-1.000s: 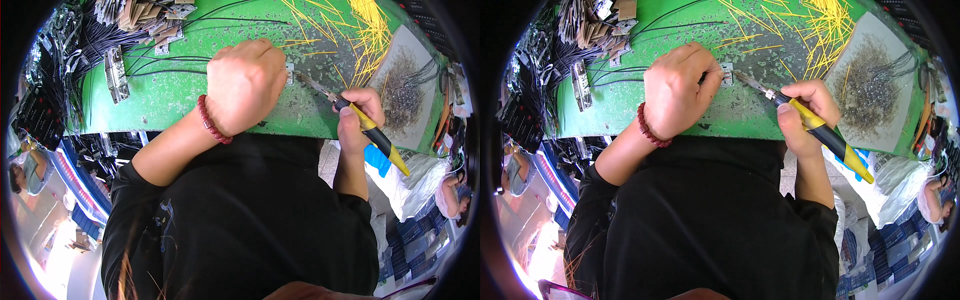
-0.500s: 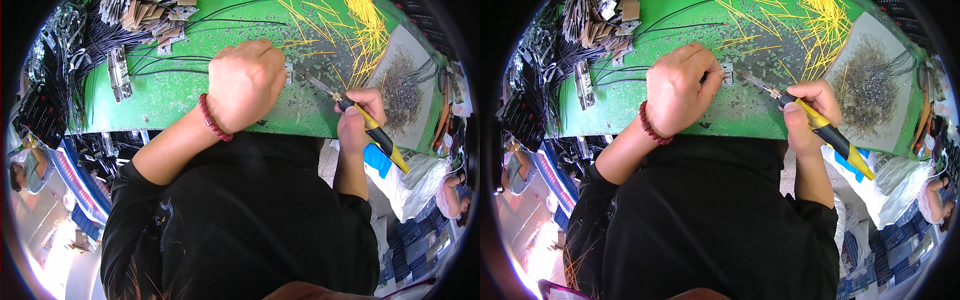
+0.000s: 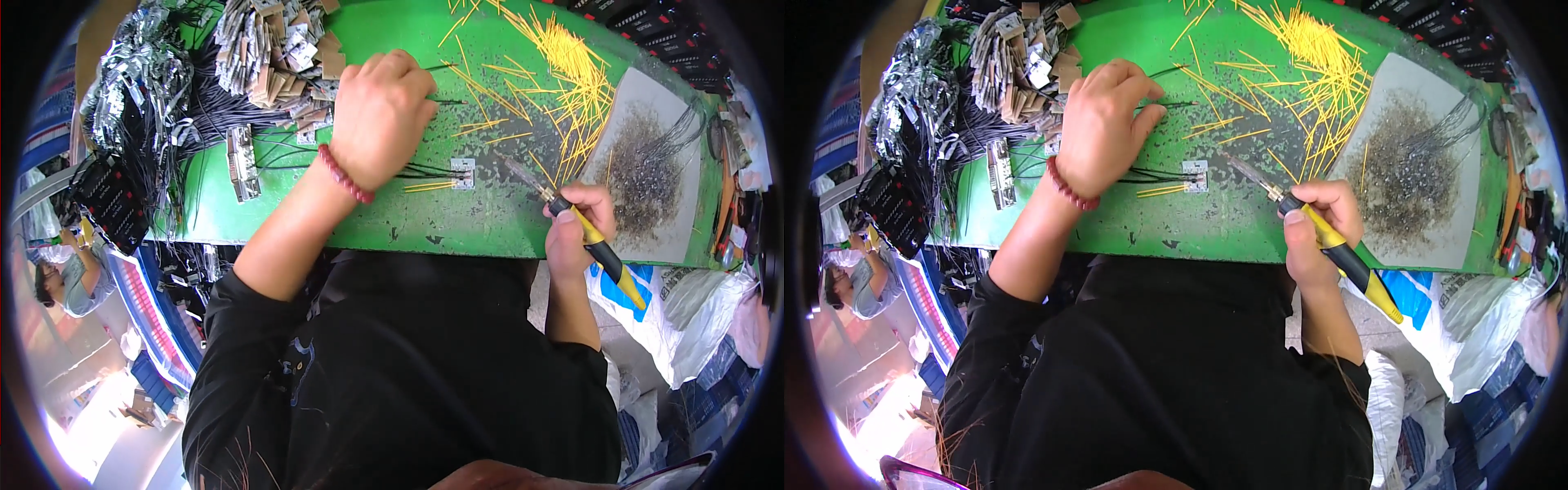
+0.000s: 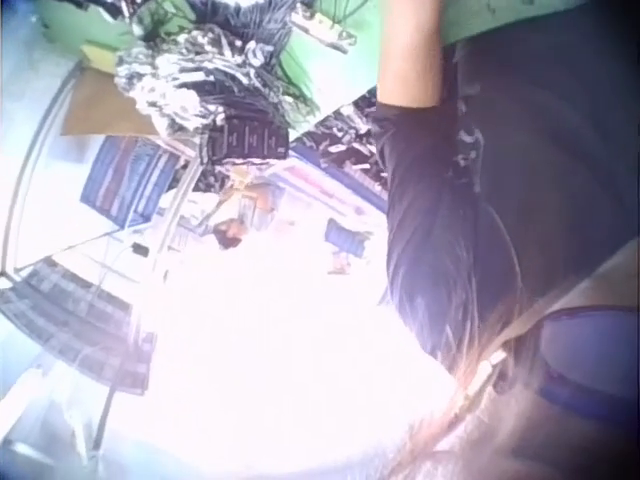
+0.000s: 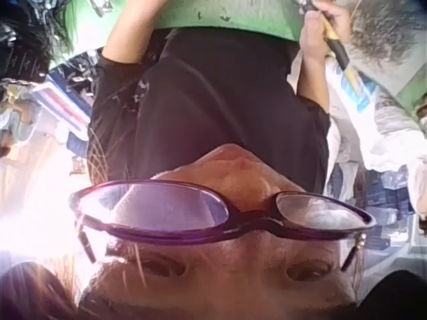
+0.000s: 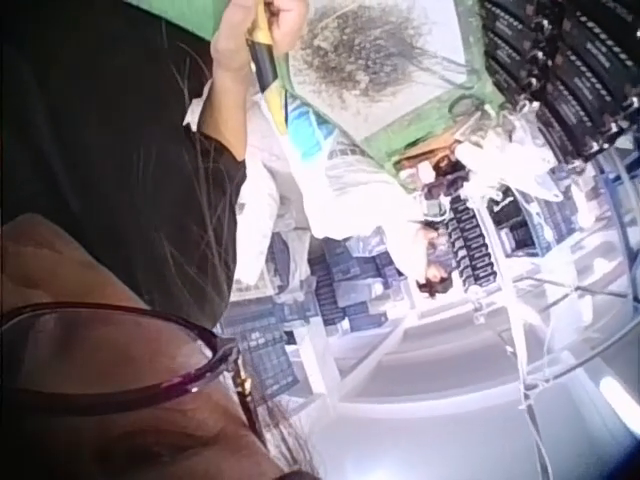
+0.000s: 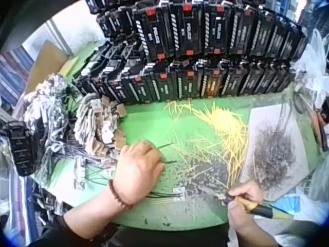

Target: The person solders wires onto small circuit boards using a soldering iron. The person then places a toy vehicle chassis on the table and solders wires connected to it using the soldering iron.

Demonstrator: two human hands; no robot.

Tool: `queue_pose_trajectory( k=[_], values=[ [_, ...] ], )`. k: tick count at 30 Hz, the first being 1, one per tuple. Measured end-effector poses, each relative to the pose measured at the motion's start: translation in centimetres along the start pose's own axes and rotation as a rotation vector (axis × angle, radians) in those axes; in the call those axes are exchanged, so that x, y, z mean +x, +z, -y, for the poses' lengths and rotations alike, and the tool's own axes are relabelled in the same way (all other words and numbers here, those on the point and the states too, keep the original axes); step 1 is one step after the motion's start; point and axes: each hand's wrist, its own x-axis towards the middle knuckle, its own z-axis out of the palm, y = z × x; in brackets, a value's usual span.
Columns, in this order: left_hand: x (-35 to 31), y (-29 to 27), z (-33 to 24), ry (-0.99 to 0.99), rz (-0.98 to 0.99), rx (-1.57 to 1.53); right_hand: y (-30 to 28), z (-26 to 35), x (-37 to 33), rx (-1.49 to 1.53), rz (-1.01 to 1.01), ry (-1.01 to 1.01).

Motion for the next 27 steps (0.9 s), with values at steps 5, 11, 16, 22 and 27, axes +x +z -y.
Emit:
queue_pose_trajectory(
  k=[5,11,16,22,27],
  values=[
    [0.4,0.2,1.2,0.047,0.073,0.037,-0.1,0.1,-0.3,-0.064,0.001,-0.003],
    [1.1,-0.2,1.1,-0.156,0.015,-0.011,0.1,0.1,0.0,-0.063,0.018,0.007],
    [1.1,0.3,1.6,-0.185,0.082,0.084,0.1,-0.1,-0.1,-0.079,0.002,-0.029],
    [-0.2,-3.6,-0.6,-0.097,0.025,-0.205,2.2,0.7,0.9,-0.088,0.061,0.107],
    [-2.5,-5.1,-2.5,-0.018,0.014,-0.277,6.6,1.9,3.7,-0.118,0.159,-0.155]
  ],
)
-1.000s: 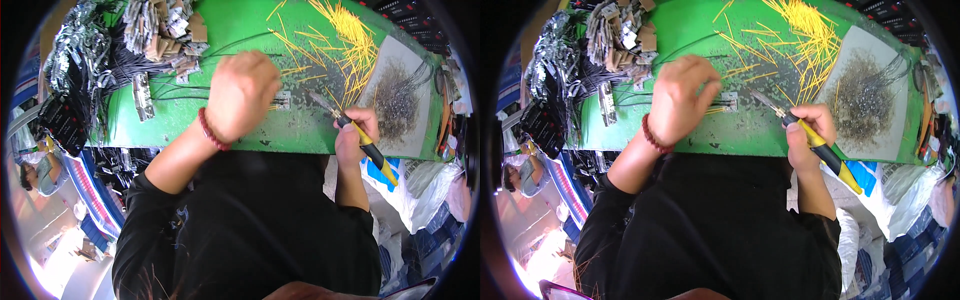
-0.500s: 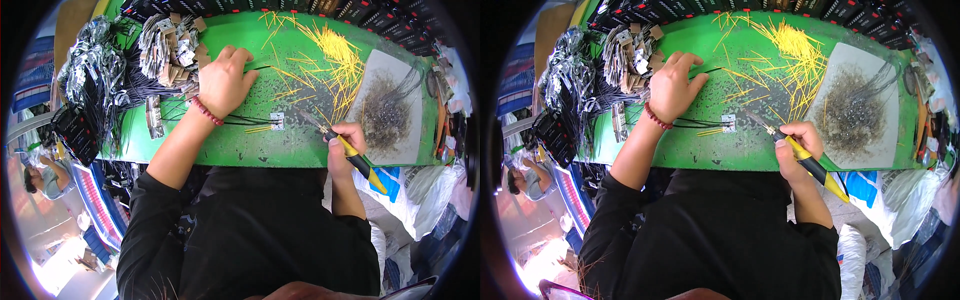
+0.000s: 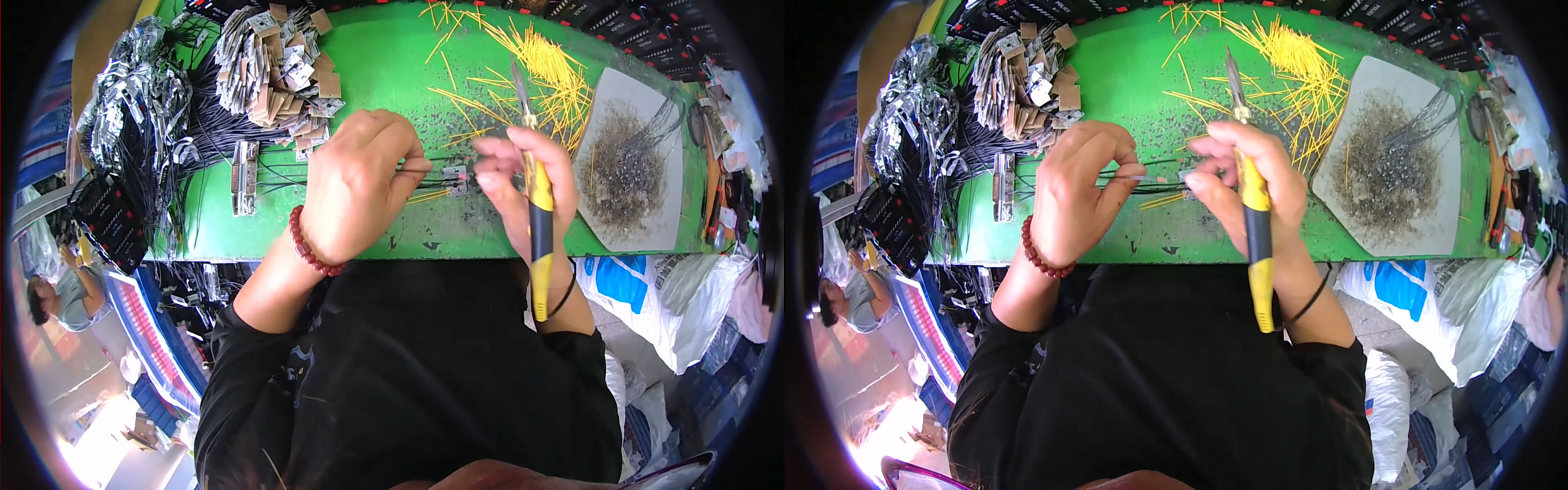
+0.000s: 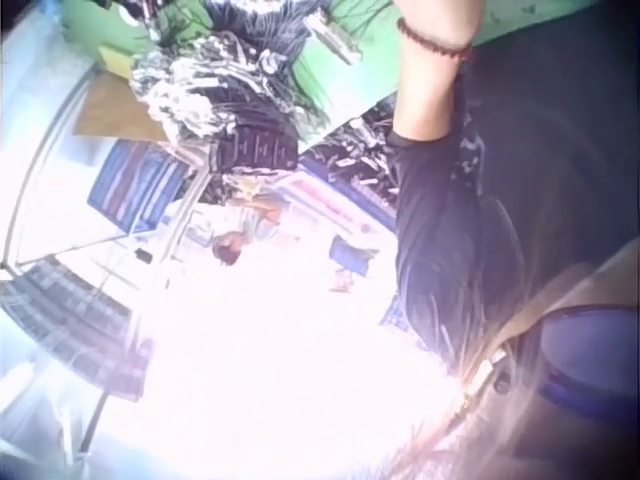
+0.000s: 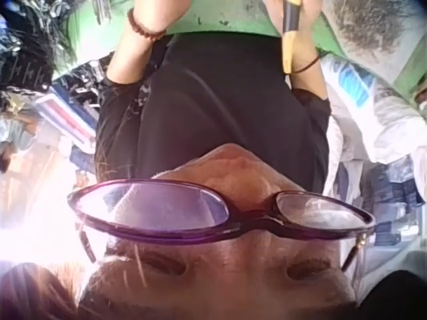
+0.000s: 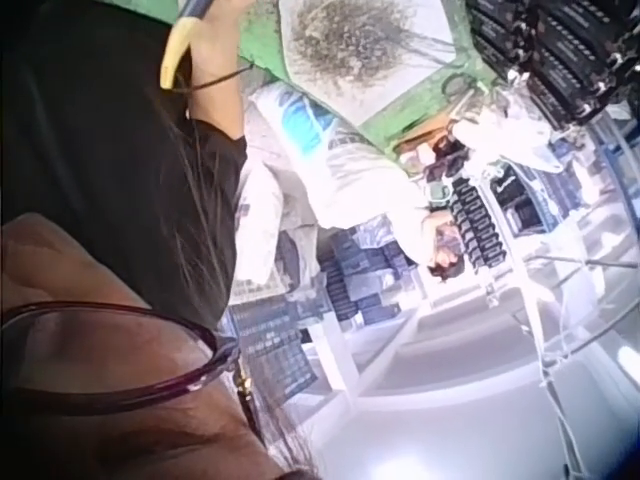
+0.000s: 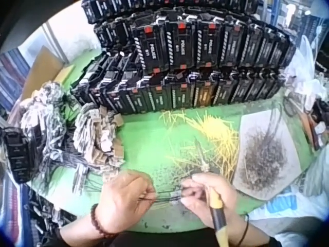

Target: The person solders wires onto small circuit boards using a soldering iron. The person then places a toy vehicle chassis on the table and solders wires connected to it using the soldering iron.

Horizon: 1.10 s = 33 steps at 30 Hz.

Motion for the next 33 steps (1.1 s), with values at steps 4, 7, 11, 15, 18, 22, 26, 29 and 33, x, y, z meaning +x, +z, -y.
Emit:
queue_pose_trajectory(
  k=[4,7,11,15,18,22,26,29,33],
  values=[
    [-1.0,0.5,-0.4,-0.126,0.005,-0.045,0.8,0.0,0.7,-0.076,0.091,-0.065],
    [-1.1,1.0,-1.1,-0.212,-0.023,-0.226,1.5,-0.1,0.5,-0.086,0.08,-0.133],
    [-1.4,1.7,-0.5,-0.176,-0.107,-0.262,1.8,-0.5,-0.2,-0.028,-0.009,-0.211],
    [-1.6,1.4,-0.3,-0.148,-0.065,-0.286,1.1,-0.1,-0.9,-0.03,-0.004,-0.186],
    [-1.8,1.6,-0.5,-0.158,-0.021,-0.31,1.2,-0.1,-0.8,-0.137,0.014,-0.242],
    [-2.0,2.1,-0.6,-0.181,-0.021,-0.313,1.5,0.0,-0.9,-0.13,-0.003,-0.119],
    [-2.0,2.4,-0.5,-0.214,-0.059,-0.351,1.7,-0.1,-1.6,-0.035,-0.026,-0.042],
    [-2.0,2.4,-0.5,-0.226,-0.059,-0.367,1.3,-0.4,-2.1,0.01,-0.049,-0.012],
    [-2.1,2.4,-0.3,-0.226,-0.068,-0.369,1.1,-0.2,-2.3,-0.023,-0.017,-0.108]
  ],
)
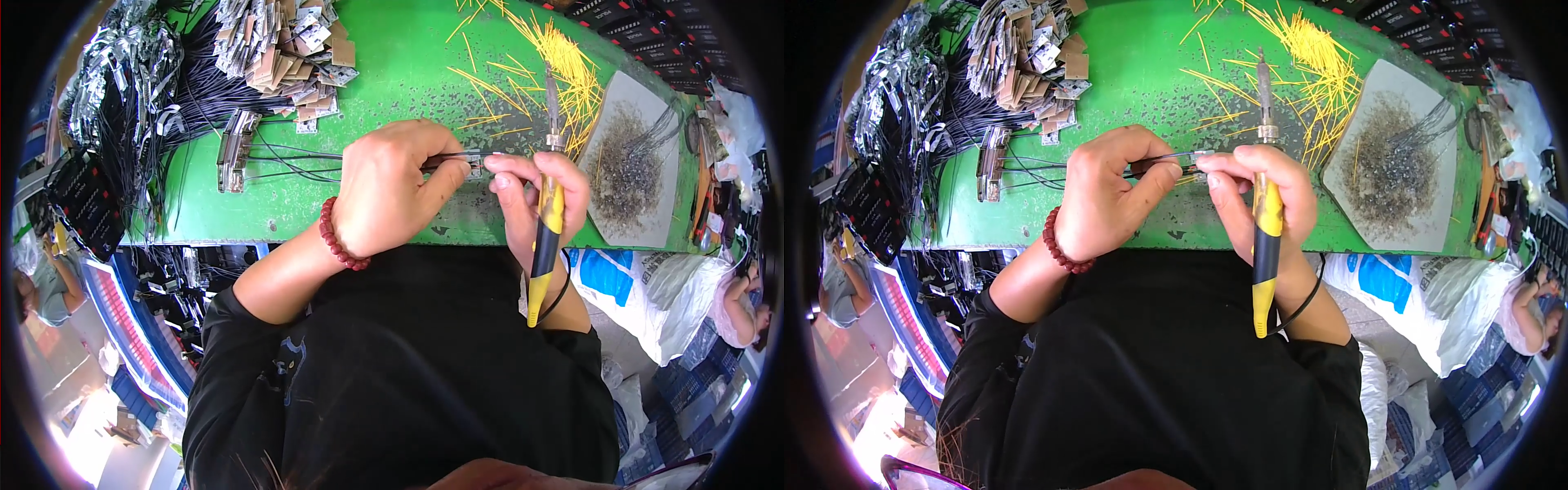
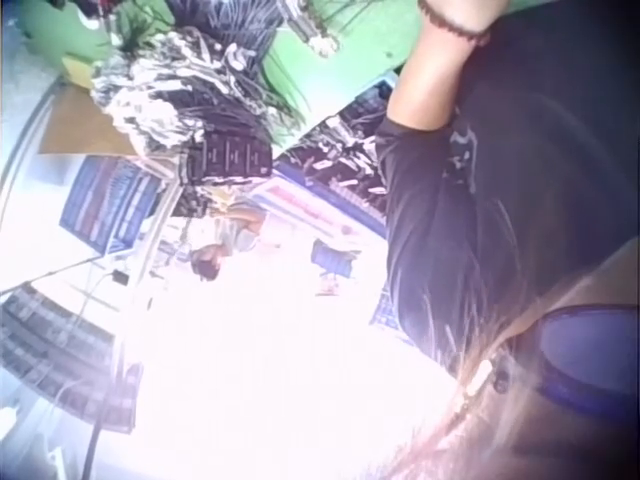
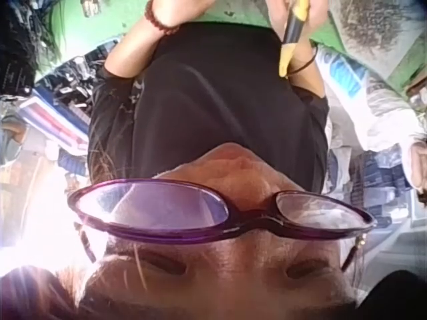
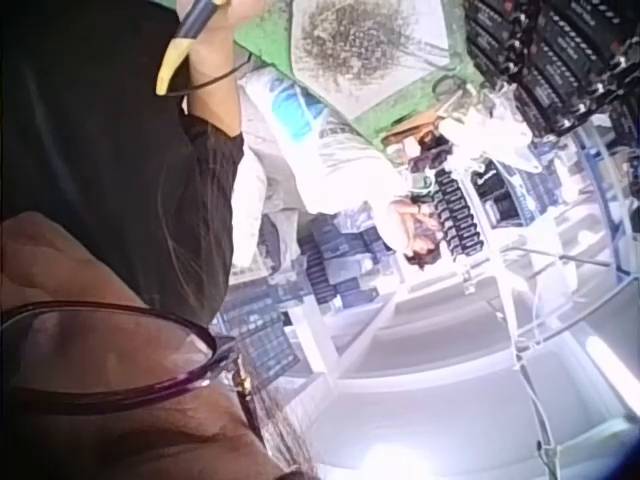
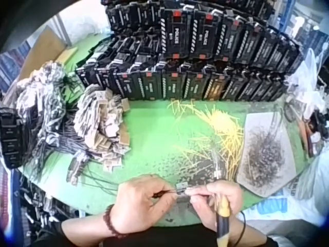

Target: The person solders wires onto small circuit boards using a soldering iron. The person then places a toy vehicle chassis on the table and solders wires connected to it using the soldering iron.

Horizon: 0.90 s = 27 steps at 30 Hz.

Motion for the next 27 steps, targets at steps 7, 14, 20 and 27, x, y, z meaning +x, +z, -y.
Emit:
queue_pose_trajectory(
  k=[7,14,20,27],
  values=[
    [-0.1,-0.4,-0.1,0.028,0.104,0.046,0.2,0.3,0.5,-0.048,0.056,0.025],
    [-0.1,-0.2,0.2,0.0,0.073,0.004,0.2,0.2,1.4,0.028,0.133,0.189],
    [-0.3,0.0,0.7,0.265,-0.042,0.164,-0.2,0.7,2.0,0.162,0.214,0.374],
    [-0.9,0.2,1.3,0.232,-0.054,0.053,-3.0,-1.0,5.6,-0.502,0.816,-0.236]
  ],
)
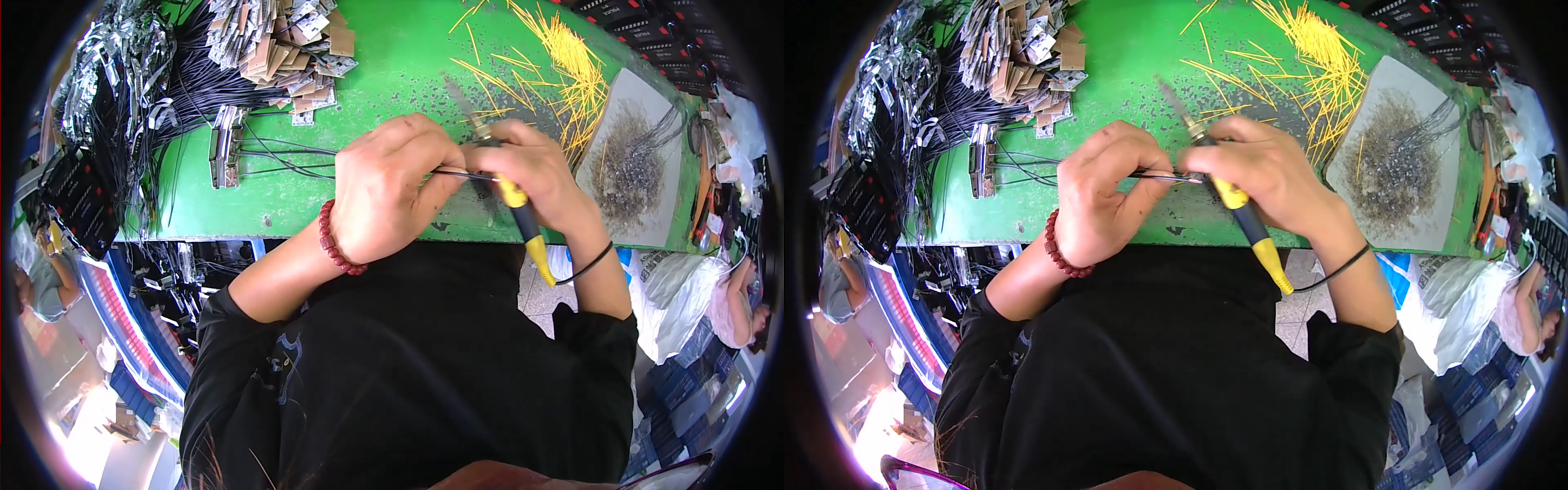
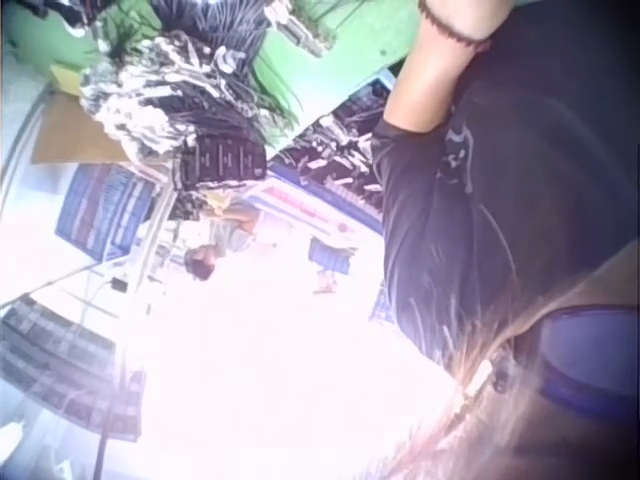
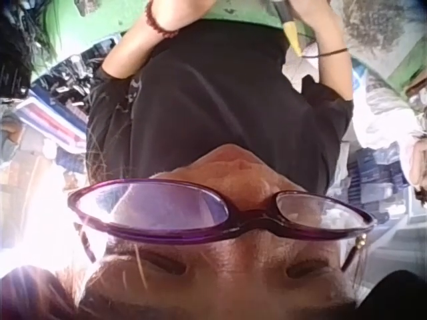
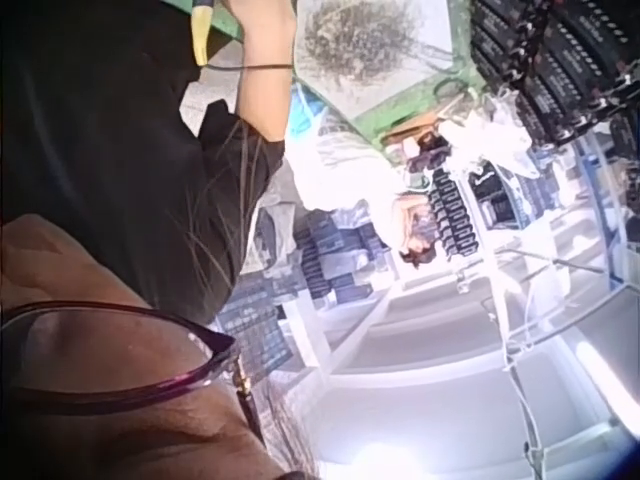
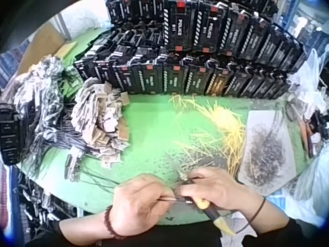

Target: The person solders wires onto small circuit boards using a soldering iron. The person then places a toy vehicle chassis on the table and solders wires connected to it using the soldering iron.

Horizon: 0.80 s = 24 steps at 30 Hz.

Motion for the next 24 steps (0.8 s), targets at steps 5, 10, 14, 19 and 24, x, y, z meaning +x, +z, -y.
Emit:
queue_pose_trajectory(
  k=[5,10,14,19,24],
  values=[
    [0.0,-0.5,0.0,-0.058,0.012,-0.039,0.5,-1.6,0.3,-0.092,-0.008,-0.128],
    [0.4,0.7,-0.3,0.005,0.045,0.074,2.3,0.3,-0.8,-0.253,-0.238,0.082],
    [0.4,2.8,0.5,-0.01,0.113,0.104,4.0,1.3,-1.3,-0.306,-0.328,0.182],
    [0.4,3.8,1.2,-0.069,0.138,0.064,3.0,1.4,-1.4,-0.087,-0.331,0.257],
    [0.4,4.3,1.4,-0.063,0.147,0.068,2.2,1.7,-5.1,0.415,-0.623,0.509]
  ],
)
